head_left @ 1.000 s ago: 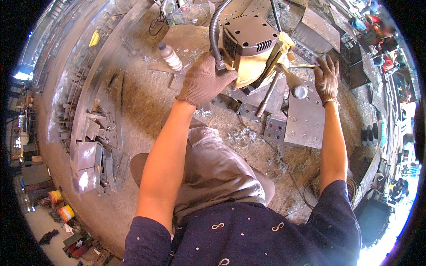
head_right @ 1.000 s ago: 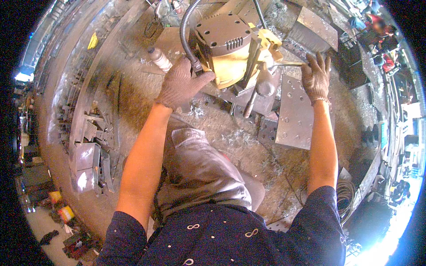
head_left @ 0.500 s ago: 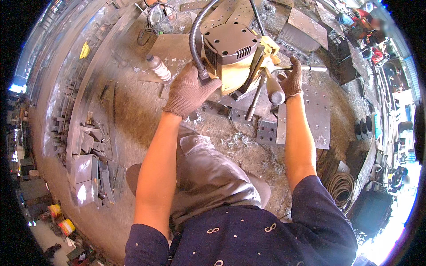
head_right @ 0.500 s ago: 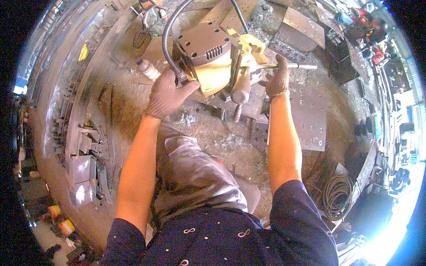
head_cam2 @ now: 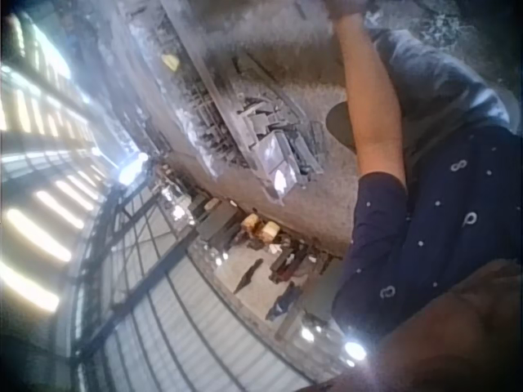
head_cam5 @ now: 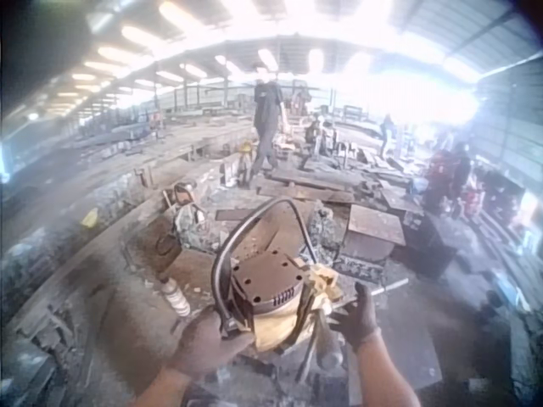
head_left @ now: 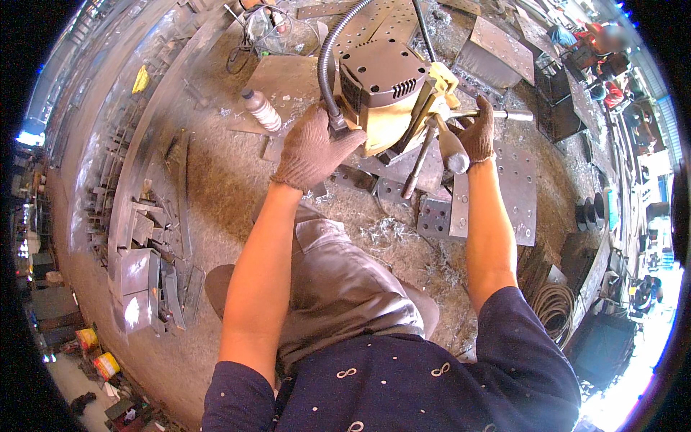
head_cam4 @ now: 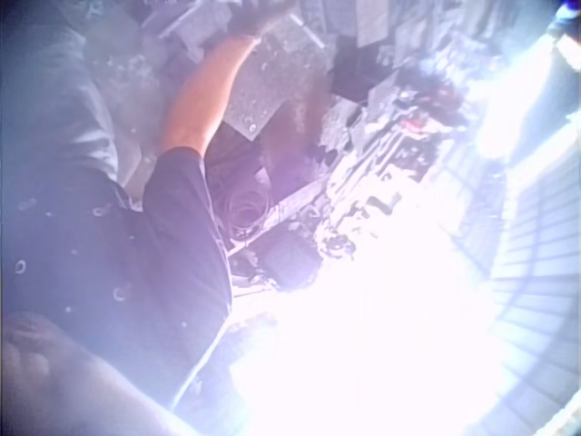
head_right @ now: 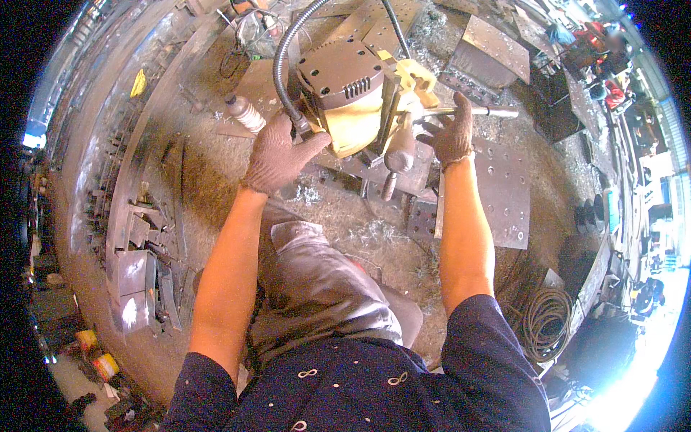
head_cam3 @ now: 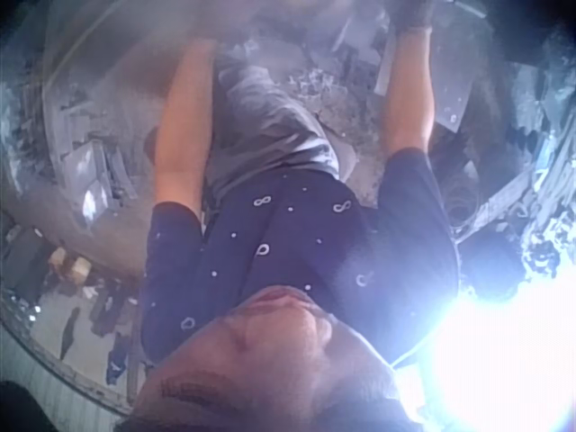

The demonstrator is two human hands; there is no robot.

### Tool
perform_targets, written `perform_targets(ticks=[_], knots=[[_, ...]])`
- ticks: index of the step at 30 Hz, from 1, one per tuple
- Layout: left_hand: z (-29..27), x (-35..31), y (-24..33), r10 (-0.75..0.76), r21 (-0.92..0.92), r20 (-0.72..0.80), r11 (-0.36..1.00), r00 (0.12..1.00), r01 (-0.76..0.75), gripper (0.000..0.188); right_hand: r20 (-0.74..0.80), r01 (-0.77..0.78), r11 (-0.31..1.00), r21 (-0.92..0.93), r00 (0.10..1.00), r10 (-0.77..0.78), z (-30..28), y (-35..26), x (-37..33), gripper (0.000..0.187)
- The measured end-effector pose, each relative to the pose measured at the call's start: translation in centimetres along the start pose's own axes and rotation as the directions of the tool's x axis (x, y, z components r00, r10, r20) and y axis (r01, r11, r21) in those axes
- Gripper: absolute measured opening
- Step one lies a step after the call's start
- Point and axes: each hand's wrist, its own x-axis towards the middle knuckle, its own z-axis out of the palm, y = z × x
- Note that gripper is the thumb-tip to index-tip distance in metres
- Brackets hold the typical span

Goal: The person operates a yellow hole-saw drill on a metal plate, adjusting the tool and repositioning the plate while another worker places additional metal pieces nearby. The person continues drilling and handling the plate throughout the clip.

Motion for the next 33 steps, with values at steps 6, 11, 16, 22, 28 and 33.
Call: perform_targets(ticks=[6,11,16,22,28,33], knots=[[-0.2,0.0,0.3,-0.012,-0.011,0.013,1.000,1.000,0.012,0.056,0.037,0.064,0.998,-0.029,0.997,-0.063,-0.3,0.4,0.2,0.097],[-0.5,-0.1,0.5,-0.023,-0.025,0.029,0.999,0.999,0.023,0.057,-0.014,0.014,1.000,-0.005,1.000,-0.014,0.5,0.1,-0.3,0.100],[-0.3,-0.1,0.3,0.010,-0.071,0.005,0.997,1.000,-0.009,0.057,-0.020,0.018,1.000,0.002,1.000,-0.018,0.5,0.3,-0.3,0.103],[0.5,0.1,-0.3,0.064,-0.083,-0.068,0.994,0.996,-0.070,0.053,-0.003,0.033,0.999,0.006,0.999,-0.033,-0.3,0.5,0.4,0.103],[0.6,0.1,-0.6,0.055,-0.073,-0.064,0.996,0.996,-0.060,0.053,-0.015,0.009,1.000,-0.010,1.000,-0.010,0.1,0.3,0.2,0.101],[0.2,0.0,-0.2,-0.037,-0.071,0.028,0.997,0.999,0.039,0.051,-0.027,0.044,0.999,-0.026,0.999,-0.044,0.4,0.3,-0.5,0.100]])
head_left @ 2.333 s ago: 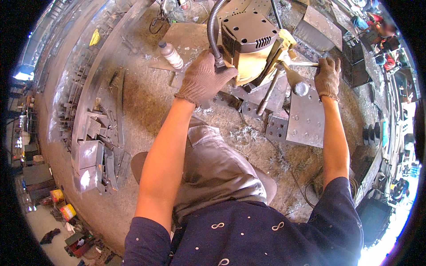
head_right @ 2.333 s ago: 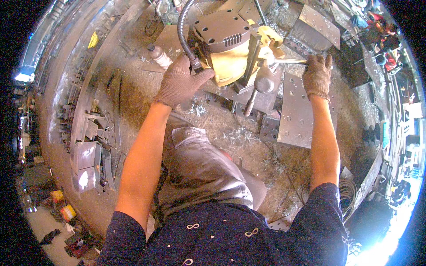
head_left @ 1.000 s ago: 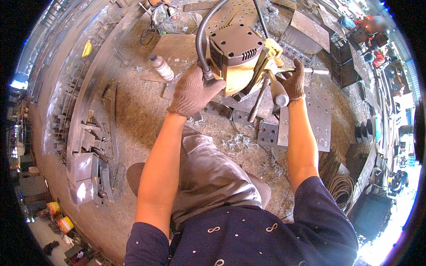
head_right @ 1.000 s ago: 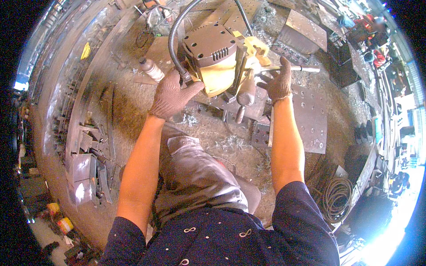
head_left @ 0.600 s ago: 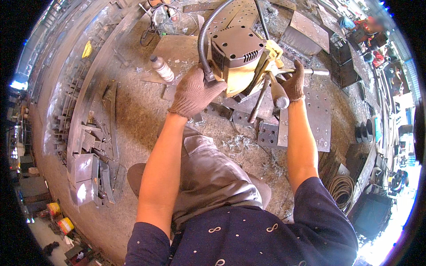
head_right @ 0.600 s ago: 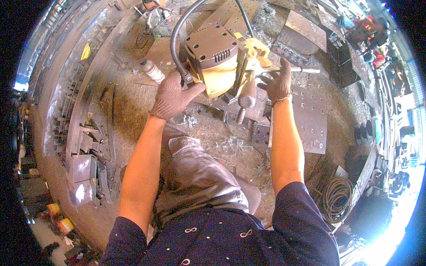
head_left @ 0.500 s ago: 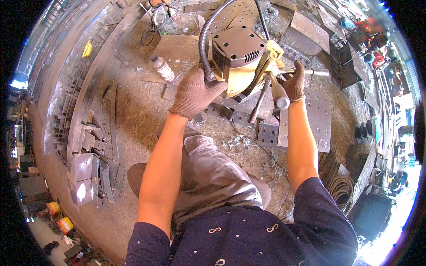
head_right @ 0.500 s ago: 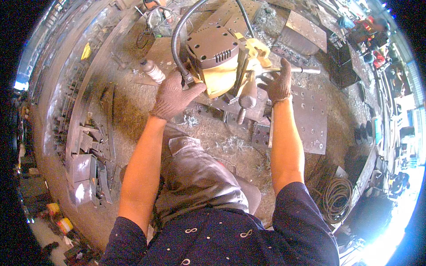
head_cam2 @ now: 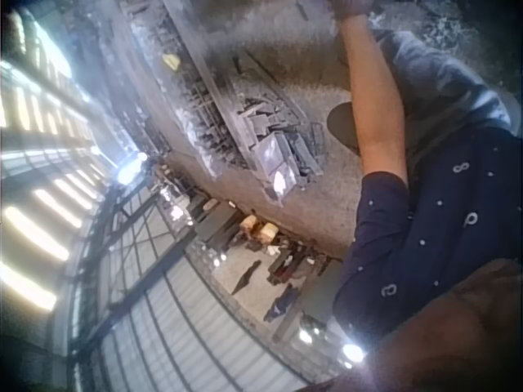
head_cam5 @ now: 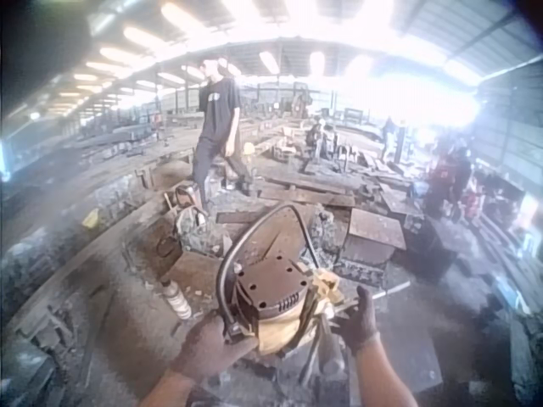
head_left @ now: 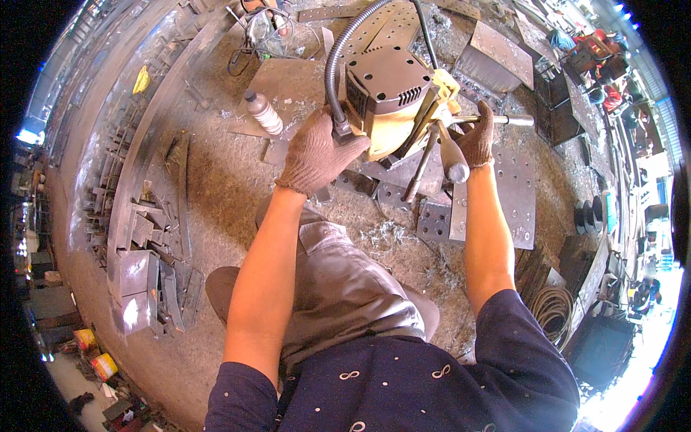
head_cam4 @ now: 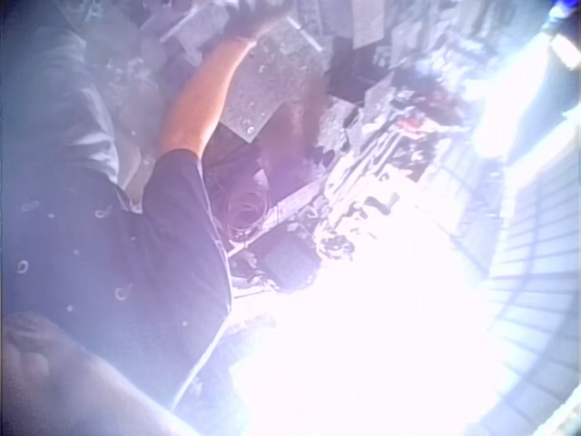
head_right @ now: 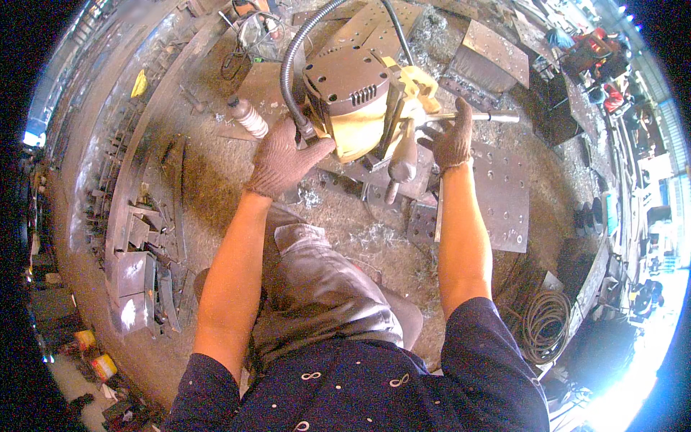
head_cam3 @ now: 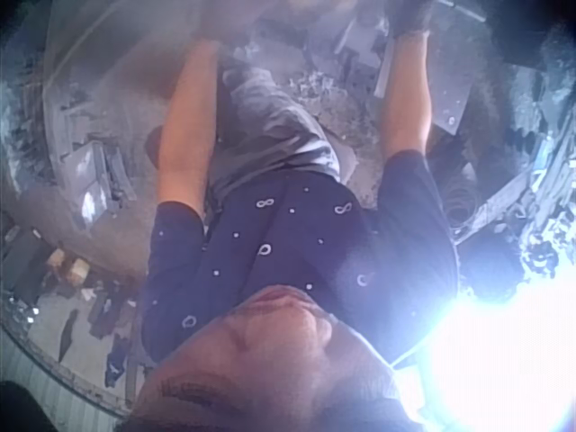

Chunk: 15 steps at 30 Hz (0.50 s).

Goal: The person operates a yellow hole-saw drill on a metal plate, adjusting the tool and repositioning the plate while another worker places additional metal pieces nearby. The person continues drilling and handling the plate throughout the clip.

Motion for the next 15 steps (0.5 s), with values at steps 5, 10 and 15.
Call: perform_targets(ticks=[5,10,15], knots=[[0.0,-0.2,0.0,0.007,0.006,-0.018,1.000,1.000,-0.007,0.052,0.108,-0.002,1.000,0.019,0.994,0.000,-0.6,0.3,-0.2,0.104],[-0.5,-0.5,-0.8,0.047,-0.027,-0.090,0.998,0.995,-0.049,0.060,0.092,-0.069,0.997,-0.023,0.993,0.071,0.2,0.8,1.0,0.068],[0.7,-0.4,2.0,0.026,-0.162,-0.058,0.986,0.998,-0.035,0.061,-0.124,0.022,0.976,-0.217,0.991,-0.050,-2.5,-2.0,1.1,0.089]])
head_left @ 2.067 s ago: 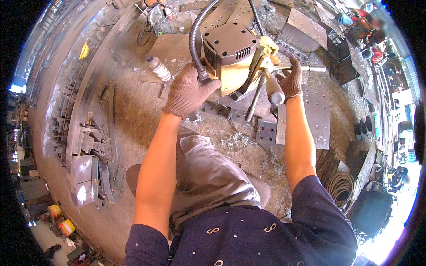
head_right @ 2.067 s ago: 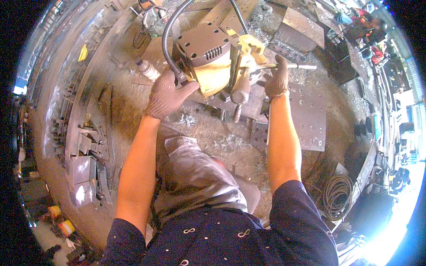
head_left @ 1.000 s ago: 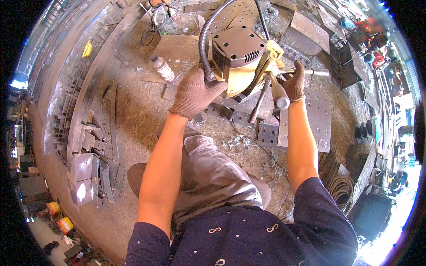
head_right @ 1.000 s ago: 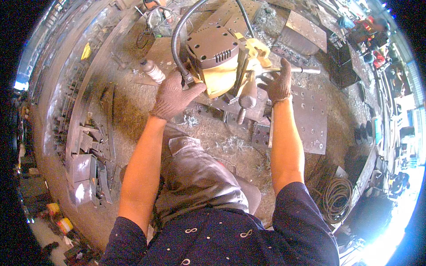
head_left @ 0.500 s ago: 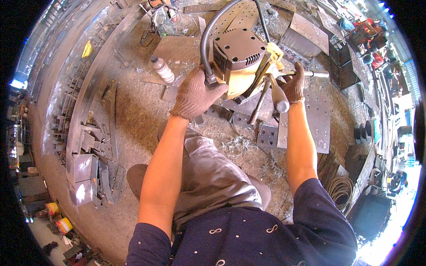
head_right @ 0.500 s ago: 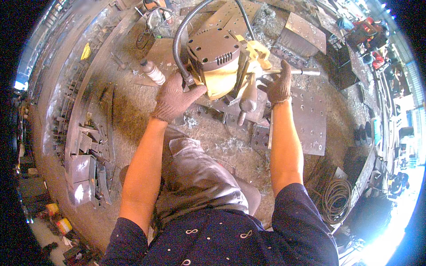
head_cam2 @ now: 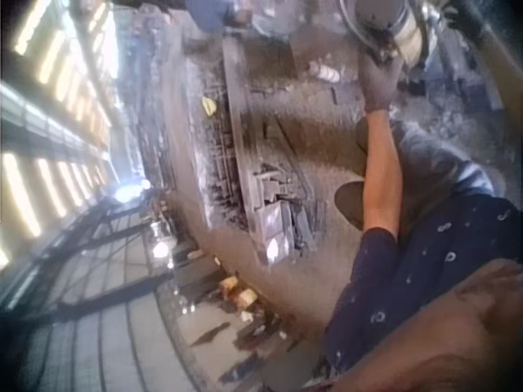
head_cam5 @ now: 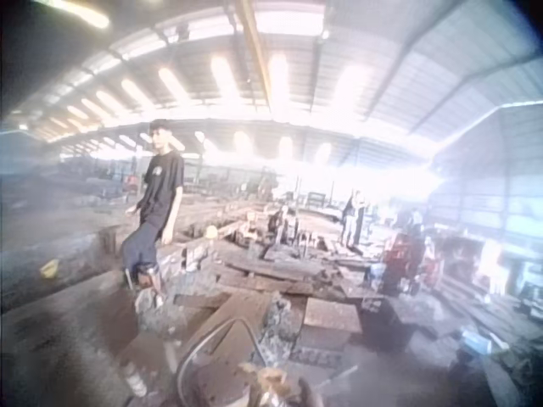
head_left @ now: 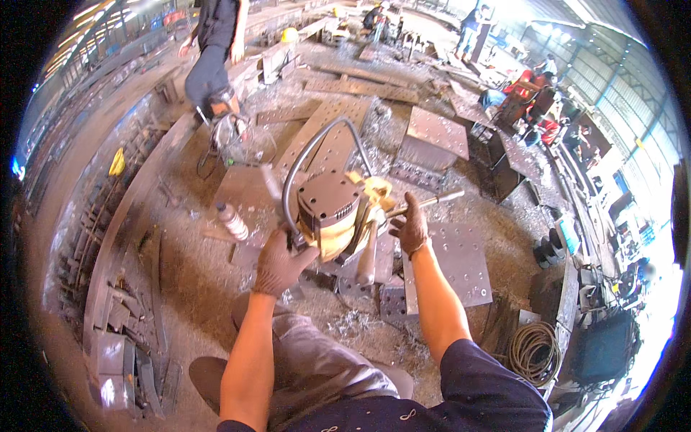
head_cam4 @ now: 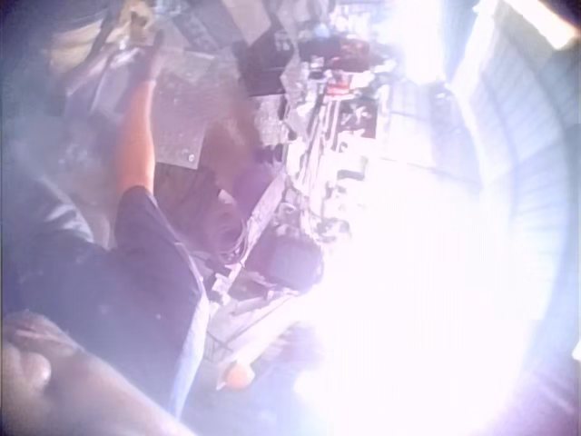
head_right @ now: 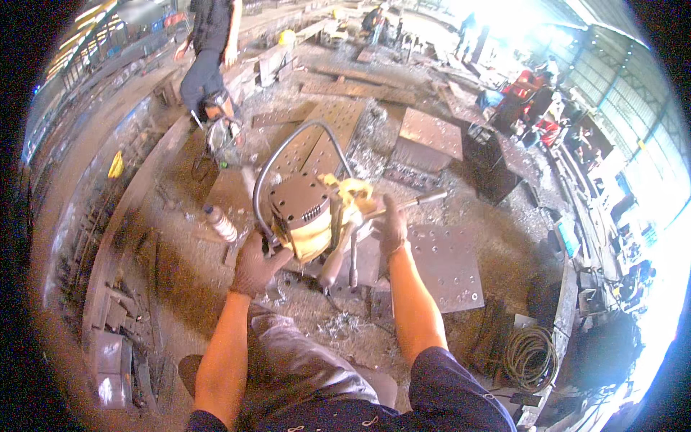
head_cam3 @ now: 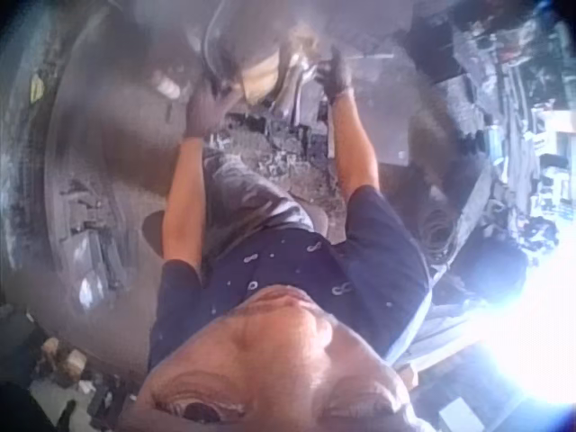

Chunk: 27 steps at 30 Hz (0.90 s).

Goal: The person operates a yellow hole-saw drill on a metal plate, adjusting the tool and repositioning the plate while another worker places additional metal pieces nearby. The person continues drilling and handling the plate throughout the clip.

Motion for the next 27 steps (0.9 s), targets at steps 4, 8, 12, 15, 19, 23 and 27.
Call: perform_targets(ticks=[4,8,12,15,19,23,27], knots=[[-1.3,-4.2,-4.8,-0.040,-0.093,-0.343,0.996,0.938,0.008,0.056,-0.141,0.241,0.853,-0.462,0.930,-0.339,2.9,-1.8,-7.8,0.104],[-5.2,-10.4,-9.9,-0.298,-0.403,-0.402,0.907,0.866,0.125,0.045,0.148,0.542,0.717,-0.439,0.830,-0.537,4.4,-4.3,-17.9,0.082],[-10.7,-18.5,-17.8,-0.499,-0.562,-0.343,0.788,0.796,0.251,0.044,0.772,0.722,0.599,-0.346,0.582,-0.256,5.5,-8.2,-26.1,0.058],[-13.6,-22.9,-19.0,-0.618,-0.480,-0.294,0.755,0.729,0.447,0.039,0.938,0.975,0.140,-0.174,0.207,-0.277,7.3,-8.2,-25.8,0.054],[-15.7,-32.6,-25.4,-0.819,-0.798,-0.151,0.431,0.553,0.421,0.030,0.960,0.963,0.055,-0.263,0.267,-0.079,9.9,-8.7,-26.7,0.046],[-13.3,-35.1,-26.4,-0.712,0.345,-0.157,0.610,0.684,0.714,0.030,0.967,0.969,-0.053,-0.242,0.236,-0.093,9.7,-7.9,-26.6,0.047],[-11.0,-32.9,-24.8,-0.855,-0.032,-0.144,0.507,0.498,0.862,0.037,0.964,0.967,-0.060,-0.249,0.242,-0.111,8.8,-7.3,-26.7,0.052]])
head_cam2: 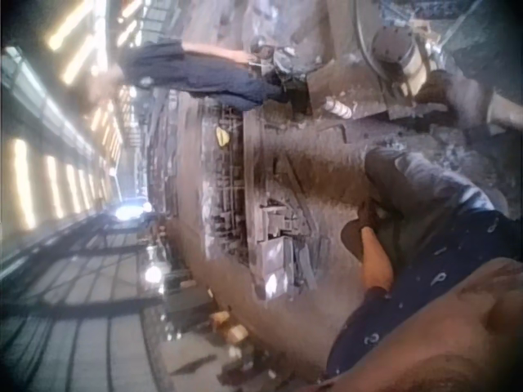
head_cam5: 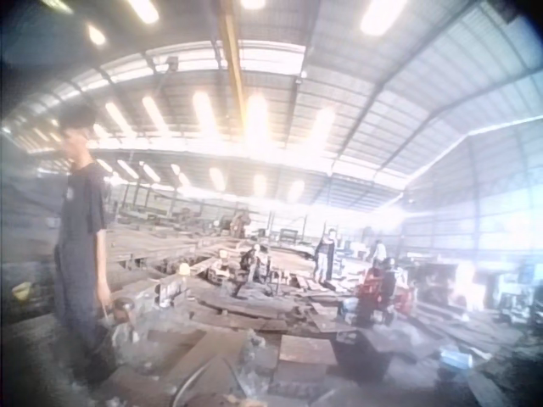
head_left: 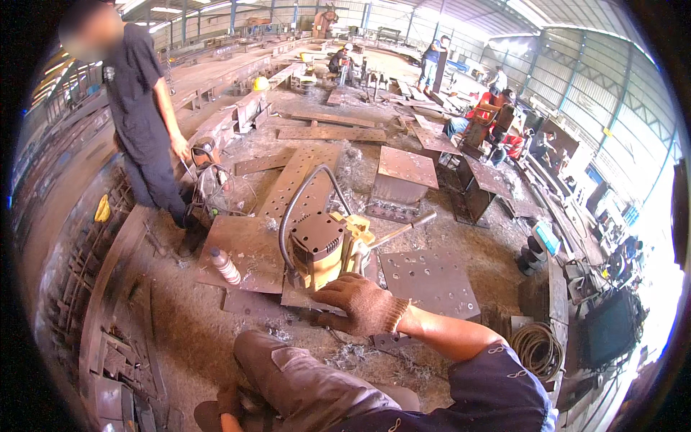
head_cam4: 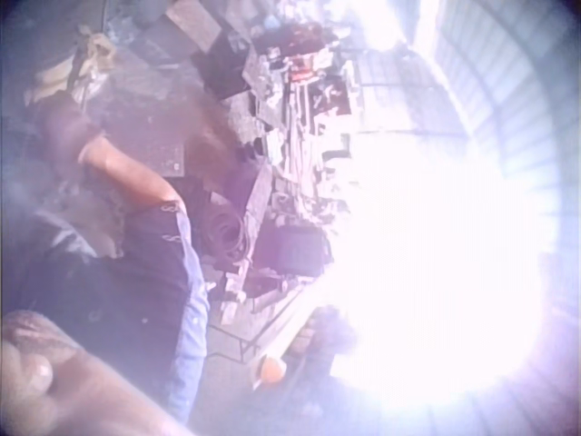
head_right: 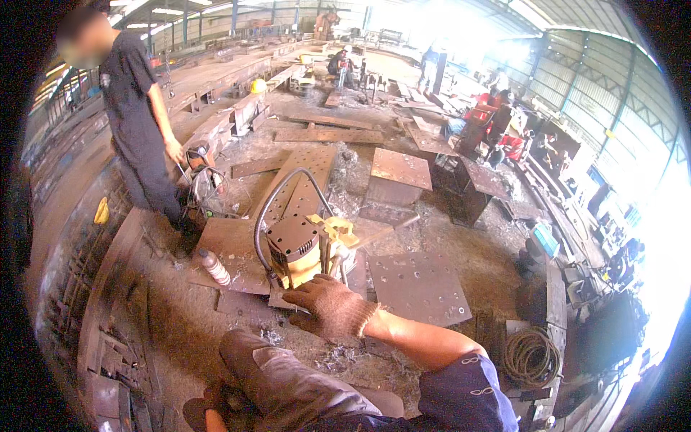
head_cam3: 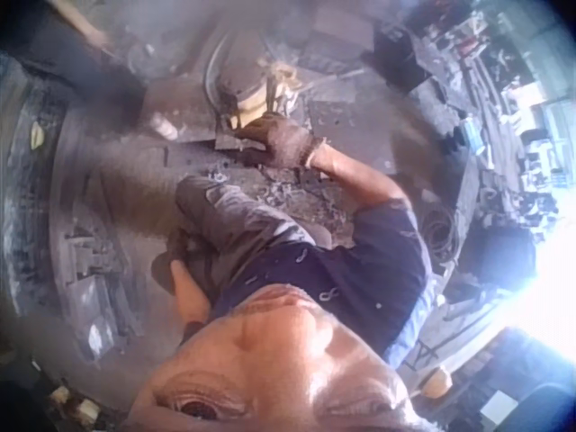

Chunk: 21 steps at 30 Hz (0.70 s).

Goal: The person operates a yellow hole-saw drill on a metal plate, adjusting the tool and repositioning the plate while another worker places additional metal pieces nearby. The person continues drilling and handling the plate throughout the clip.

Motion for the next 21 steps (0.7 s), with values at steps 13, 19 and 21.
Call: perform_targets(ticks=[13,19,21], knots=[[-1.0,2.5,-1.1,0.062,0.140,0.169,0.986,0.984,-0.087,0.050,-0.158,-0.065,0.997,0.042,0.985,0.071,0.8,-1.3,-0.1,0.059],[0.5,0.9,-0.7,-0.101,-0.125,0.130,0.985,0.986,0.118,0.048,-0.195,-0.123,0.992,0.014,0.973,0.123,2.1,-0.6,-0.9,0.064],[0.3,0.8,-0.3,-0.031,-0.063,0.147,0.997,0.989,0.041,0.047,-0.224,-0.100,0.995,0.014,0.969,0.101,2.3,-0.4,-1.0,0.076]])
